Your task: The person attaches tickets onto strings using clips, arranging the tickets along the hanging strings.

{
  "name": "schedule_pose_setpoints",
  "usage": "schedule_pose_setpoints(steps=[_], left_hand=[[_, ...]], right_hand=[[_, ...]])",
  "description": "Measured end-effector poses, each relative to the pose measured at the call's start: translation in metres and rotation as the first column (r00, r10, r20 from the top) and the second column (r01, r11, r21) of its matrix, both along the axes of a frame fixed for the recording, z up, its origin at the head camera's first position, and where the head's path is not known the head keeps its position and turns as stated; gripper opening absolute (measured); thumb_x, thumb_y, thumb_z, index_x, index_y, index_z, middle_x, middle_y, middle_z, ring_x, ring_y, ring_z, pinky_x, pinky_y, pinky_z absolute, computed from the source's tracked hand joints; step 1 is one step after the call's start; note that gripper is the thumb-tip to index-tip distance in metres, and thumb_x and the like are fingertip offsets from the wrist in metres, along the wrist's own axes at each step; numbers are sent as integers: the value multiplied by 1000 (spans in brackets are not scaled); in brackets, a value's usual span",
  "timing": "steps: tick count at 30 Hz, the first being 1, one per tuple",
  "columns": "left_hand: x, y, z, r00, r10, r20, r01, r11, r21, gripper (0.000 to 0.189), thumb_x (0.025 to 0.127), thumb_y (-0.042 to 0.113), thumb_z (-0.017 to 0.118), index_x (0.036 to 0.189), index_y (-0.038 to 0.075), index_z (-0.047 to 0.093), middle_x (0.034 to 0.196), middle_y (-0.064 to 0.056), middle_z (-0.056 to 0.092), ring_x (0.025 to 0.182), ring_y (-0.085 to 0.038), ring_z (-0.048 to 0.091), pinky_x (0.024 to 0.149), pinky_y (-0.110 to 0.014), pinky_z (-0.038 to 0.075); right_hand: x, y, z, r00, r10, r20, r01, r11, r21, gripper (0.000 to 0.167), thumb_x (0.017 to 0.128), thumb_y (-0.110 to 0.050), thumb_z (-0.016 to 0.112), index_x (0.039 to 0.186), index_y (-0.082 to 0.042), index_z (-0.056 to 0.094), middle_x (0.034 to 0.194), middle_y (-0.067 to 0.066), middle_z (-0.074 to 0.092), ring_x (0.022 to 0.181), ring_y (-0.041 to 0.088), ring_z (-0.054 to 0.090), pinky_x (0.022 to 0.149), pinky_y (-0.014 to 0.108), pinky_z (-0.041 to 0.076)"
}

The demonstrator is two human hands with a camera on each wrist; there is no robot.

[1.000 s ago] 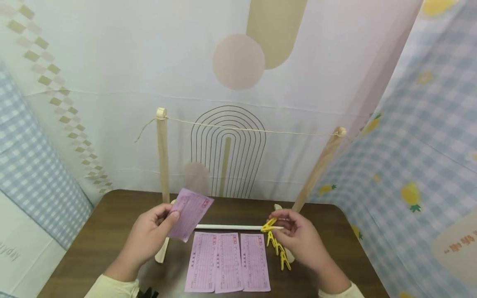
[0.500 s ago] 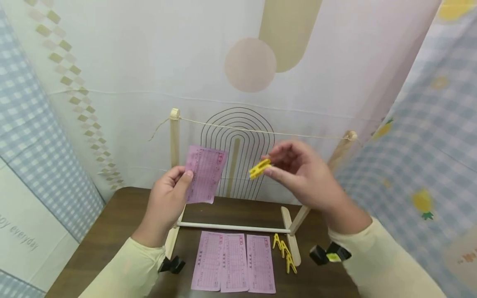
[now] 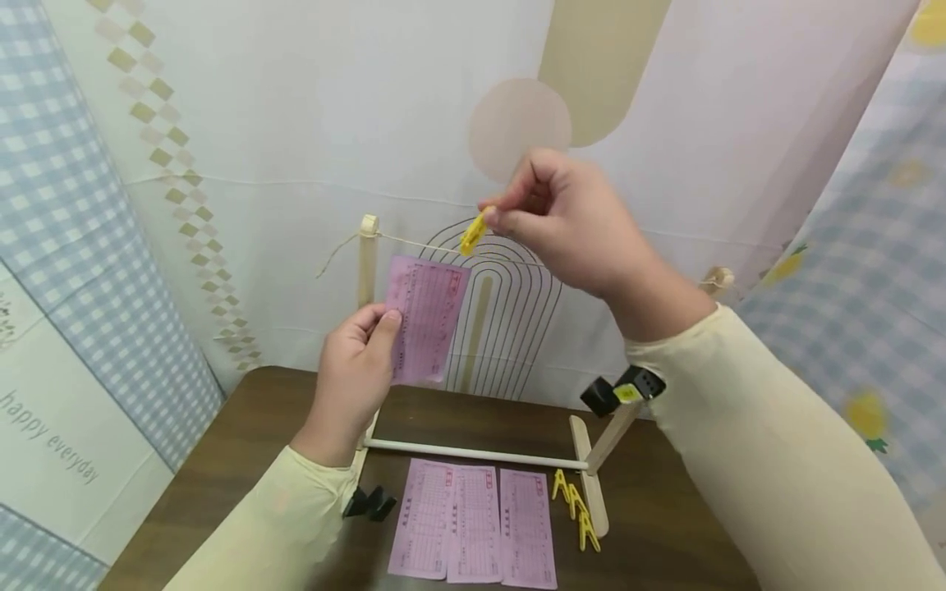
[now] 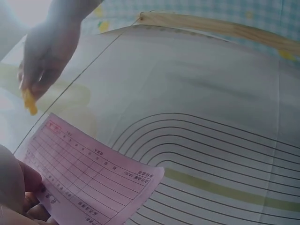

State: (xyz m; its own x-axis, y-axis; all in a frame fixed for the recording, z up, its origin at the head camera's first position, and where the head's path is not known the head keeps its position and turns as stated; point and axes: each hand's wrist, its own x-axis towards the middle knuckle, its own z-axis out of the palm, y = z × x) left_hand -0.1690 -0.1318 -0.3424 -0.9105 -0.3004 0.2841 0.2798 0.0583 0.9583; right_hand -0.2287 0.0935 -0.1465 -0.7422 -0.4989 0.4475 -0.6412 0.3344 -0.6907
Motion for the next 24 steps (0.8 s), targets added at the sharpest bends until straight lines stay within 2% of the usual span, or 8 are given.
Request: schedule_pose_setpoints(steps=[3, 8, 13, 19, 24], left_hand=[[0, 2, 2, 1000, 5, -6, -5, 1000, -9, 32, 118, 30, 60, 127, 6, 79, 120, -17, 82, 102, -23, 80, 81, -31, 67], [-1, 6, 6, 1000, -7, -20, 7, 1000, -1, 33, 118, 31, 60, 128, 5, 78, 121, -18, 81, 104, -23, 80, 83, -30, 67], [-2, 10, 6, 999, -33, -19, 34, 999, 35, 33, 118, 30, 60, 130, 5, 78, 121, -19, 80, 104, -24, 80, 83, -31, 68], [-2, 14, 5, 1000, -31, -4, 31, 999, 35, 34, 119, 30, 58, 131, 5, 77, 121, -18, 79, 105, -24, 79, 83, -31, 68], [-4, 15, 5, 999, -23, -22, 24, 999, 28, 34, 118, 31, 58, 130, 6, 78, 120, -18, 80, 104, -26, 79, 82, -32, 68]], right_hand=[[-3, -13, 10, 1000, 13, 1, -13, 999, 36, 14, 105, 0, 74, 97, -3, 63, 114, 12, 80, 112, 16, 82, 93, 28, 67], [-5, -25, 18, 998, 57, -17, -56, 997, 55, 14, 104, 2, 72, 95, -3, 63, 109, 13, 78, 111, 17, 82, 90, 28, 66], [-5, -29, 18, 996, 81, -37, -77, 993, 94, 14, 103, 3, 74, 95, -2, 64, 108, 12, 81, 105, 20, 82, 87, 27, 65], [-5, -33, 16, 996, 82, -44, -75, 986, 150, 15, 104, 2, 74, 95, -3, 64, 111, 11, 82, 103, 18, 81, 83, 25, 63], [-7, -33, 15, 996, 82, -47, -73, 982, 175, 15, 104, 2, 73, 95, -4, 63, 110, 10, 81, 104, 17, 81, 83, 26, 62]])
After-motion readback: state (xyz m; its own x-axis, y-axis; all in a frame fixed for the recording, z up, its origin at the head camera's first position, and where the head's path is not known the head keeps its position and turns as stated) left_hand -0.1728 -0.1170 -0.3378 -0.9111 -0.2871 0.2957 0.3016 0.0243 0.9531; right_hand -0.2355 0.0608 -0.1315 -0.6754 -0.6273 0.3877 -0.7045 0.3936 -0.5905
